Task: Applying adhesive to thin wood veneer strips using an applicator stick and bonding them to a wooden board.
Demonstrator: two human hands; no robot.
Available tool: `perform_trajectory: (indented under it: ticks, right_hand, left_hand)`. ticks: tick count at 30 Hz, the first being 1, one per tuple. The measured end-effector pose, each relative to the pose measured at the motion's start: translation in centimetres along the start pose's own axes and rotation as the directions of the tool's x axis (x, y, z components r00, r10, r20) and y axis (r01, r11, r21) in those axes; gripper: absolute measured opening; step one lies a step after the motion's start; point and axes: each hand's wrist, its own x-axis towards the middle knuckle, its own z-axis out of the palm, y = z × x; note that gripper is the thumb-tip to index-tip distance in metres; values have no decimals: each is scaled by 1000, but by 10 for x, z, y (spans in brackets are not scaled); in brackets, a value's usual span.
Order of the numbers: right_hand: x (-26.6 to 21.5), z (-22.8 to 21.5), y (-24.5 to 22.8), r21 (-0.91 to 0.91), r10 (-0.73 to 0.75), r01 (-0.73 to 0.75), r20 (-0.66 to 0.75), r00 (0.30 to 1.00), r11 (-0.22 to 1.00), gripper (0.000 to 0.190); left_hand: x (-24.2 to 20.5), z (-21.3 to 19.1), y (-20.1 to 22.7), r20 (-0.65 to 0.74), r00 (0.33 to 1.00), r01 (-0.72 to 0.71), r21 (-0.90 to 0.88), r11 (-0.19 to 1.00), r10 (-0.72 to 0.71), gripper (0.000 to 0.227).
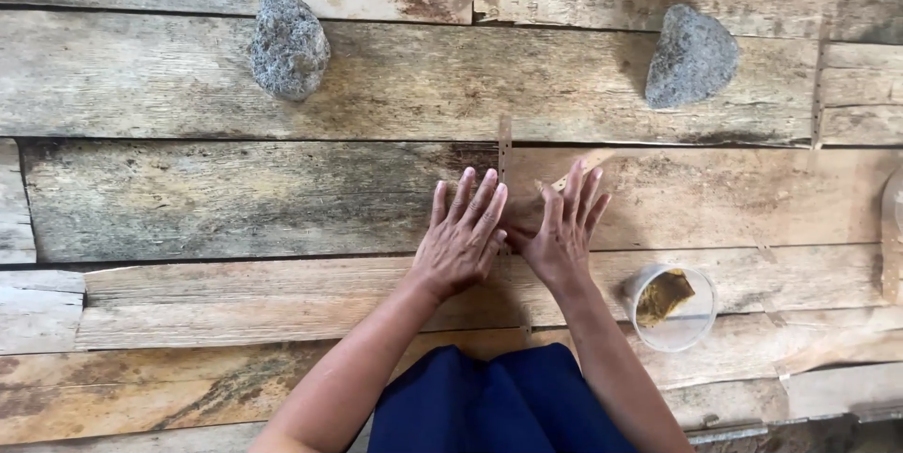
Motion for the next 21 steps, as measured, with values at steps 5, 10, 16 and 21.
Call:
perform_trajectory:
  ticks: [5, 10, 16, 21]
  right_hand:
    - [-41, -21, -16, 1, 16, -16, 46, 999, 1000, 102]
    - [-76, -47, -32, 102, 27, -34, 73, 997, 994, 96]
    - [-67, -110, -49, 384, -21, 59, -102, 995, 922, 45]
    - [-65, -126, -63, 441, -21, 71, -117, 993, 895, 32]
  left_hand:
    - [-3, 0, 1, -49, 999, -17, 3, 1000, 17, 63]
    - [-10, 1, 2, -179, 982, -78, -65, 995, 65, 62]
    - [-22, -42, 62, -101, 992, -25, -759, 651, -79, 45]
    - [-30, -57, 85, -231, 948, -95, -861, 499, -218, 16]
